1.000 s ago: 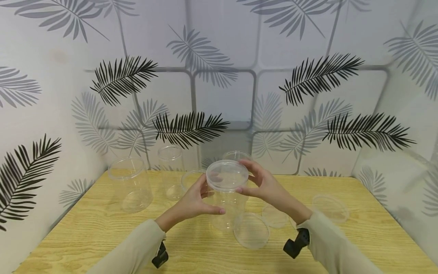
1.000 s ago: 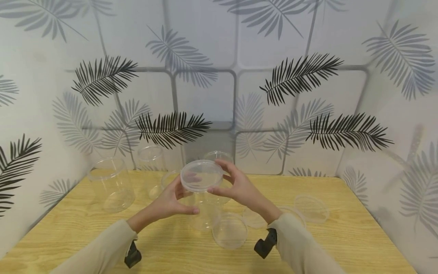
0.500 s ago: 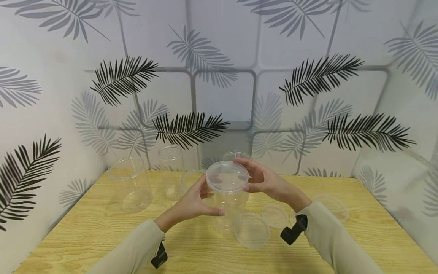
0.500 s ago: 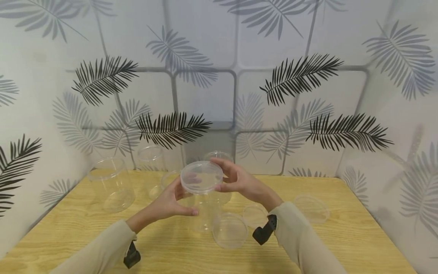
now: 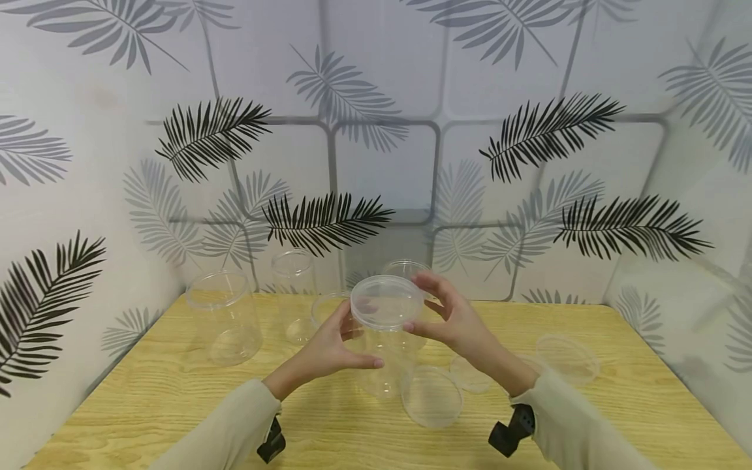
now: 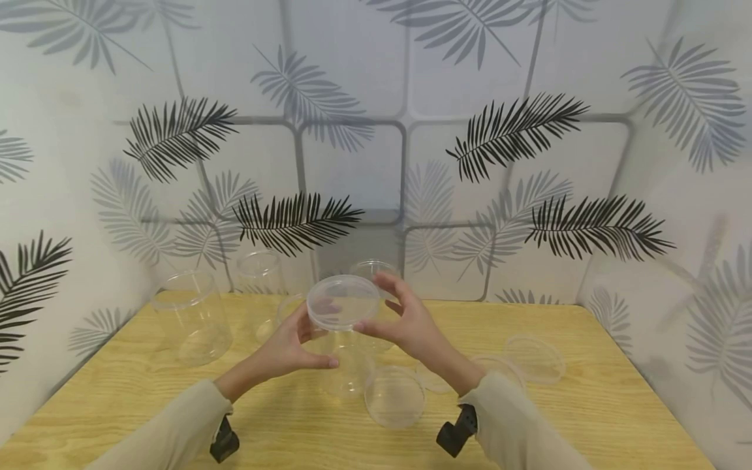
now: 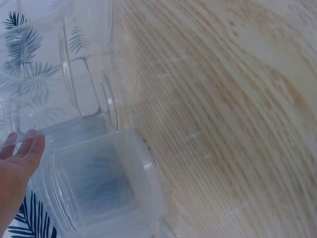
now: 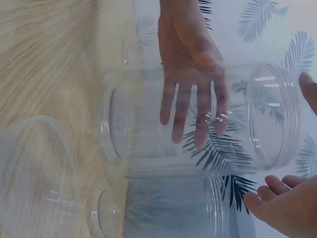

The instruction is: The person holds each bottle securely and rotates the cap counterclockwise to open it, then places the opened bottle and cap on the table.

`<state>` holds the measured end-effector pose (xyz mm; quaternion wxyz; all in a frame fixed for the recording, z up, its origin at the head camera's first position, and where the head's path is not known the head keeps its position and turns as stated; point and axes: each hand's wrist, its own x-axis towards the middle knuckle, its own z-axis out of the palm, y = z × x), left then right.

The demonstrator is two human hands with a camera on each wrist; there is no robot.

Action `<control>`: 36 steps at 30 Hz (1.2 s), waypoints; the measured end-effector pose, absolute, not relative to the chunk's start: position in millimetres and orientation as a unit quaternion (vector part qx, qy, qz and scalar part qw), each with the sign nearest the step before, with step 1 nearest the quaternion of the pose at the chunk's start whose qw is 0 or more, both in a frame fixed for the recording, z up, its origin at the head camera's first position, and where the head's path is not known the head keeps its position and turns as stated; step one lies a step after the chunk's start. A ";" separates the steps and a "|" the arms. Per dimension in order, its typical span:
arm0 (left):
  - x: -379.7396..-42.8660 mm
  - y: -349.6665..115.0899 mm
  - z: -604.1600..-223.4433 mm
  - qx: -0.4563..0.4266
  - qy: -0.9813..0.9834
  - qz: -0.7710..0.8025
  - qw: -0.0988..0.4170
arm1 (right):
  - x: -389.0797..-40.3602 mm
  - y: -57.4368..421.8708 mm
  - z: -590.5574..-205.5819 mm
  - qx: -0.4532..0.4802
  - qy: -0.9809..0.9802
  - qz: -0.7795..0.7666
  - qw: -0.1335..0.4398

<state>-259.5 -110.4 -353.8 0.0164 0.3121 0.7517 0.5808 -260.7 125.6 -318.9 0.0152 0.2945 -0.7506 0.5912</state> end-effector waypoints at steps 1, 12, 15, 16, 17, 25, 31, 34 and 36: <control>-259.2 -110.2 -353.5 0.310 0.753 0.580 0.016 | -259.6 124.1 -319.3 0.289 -0.755 0.588 0.023; -267.2 -110.8 -362.7 0.320 0.748 0.581 0.019 | -269.8 126.7 -323.7 0.325 -0.748 0.579 -0.005; -273.9 -112.4 -370.4 0.322 0.748 0.580 0.021 | -278.8 131.9 -323.2 0.359 -0.723 0.587 -0.060; -275.9 -112.9 -372.6 0.323 0.749 0.579 0.023 | -281.9 133.3 -322.5 0.369 -0.711 0.592 -0.082; -276.7 -113.3 -373.5 0.325 0.748 0.578 0.024 | -284.4 134.6 -321.7 0.376 -0.700 0.598 -0.104; -277.3 -114.7 -374.5 0.335 0.744 0.577 0.022 | -297.2 138.6 -318.6 0.411 -0.657 0.608 -0.175; -277.2 -115.1 -375.0 0.329 0.747 0.577 0.022 | -294.8 138.4 -318.7 0.404 -0.656 0.616 -0.166; -277.2 -115.4 -375.0 0.322 0.752 0.574 0.023 | -290.9 137.8 -319.0 0.391 -0.668 0.618 -0.135; -276.6 -115.5 -374.0 0.318 0.754 0.574 0.024 | -286.7 136.4 -318.8 0.376 -0.688 0.612 -0.100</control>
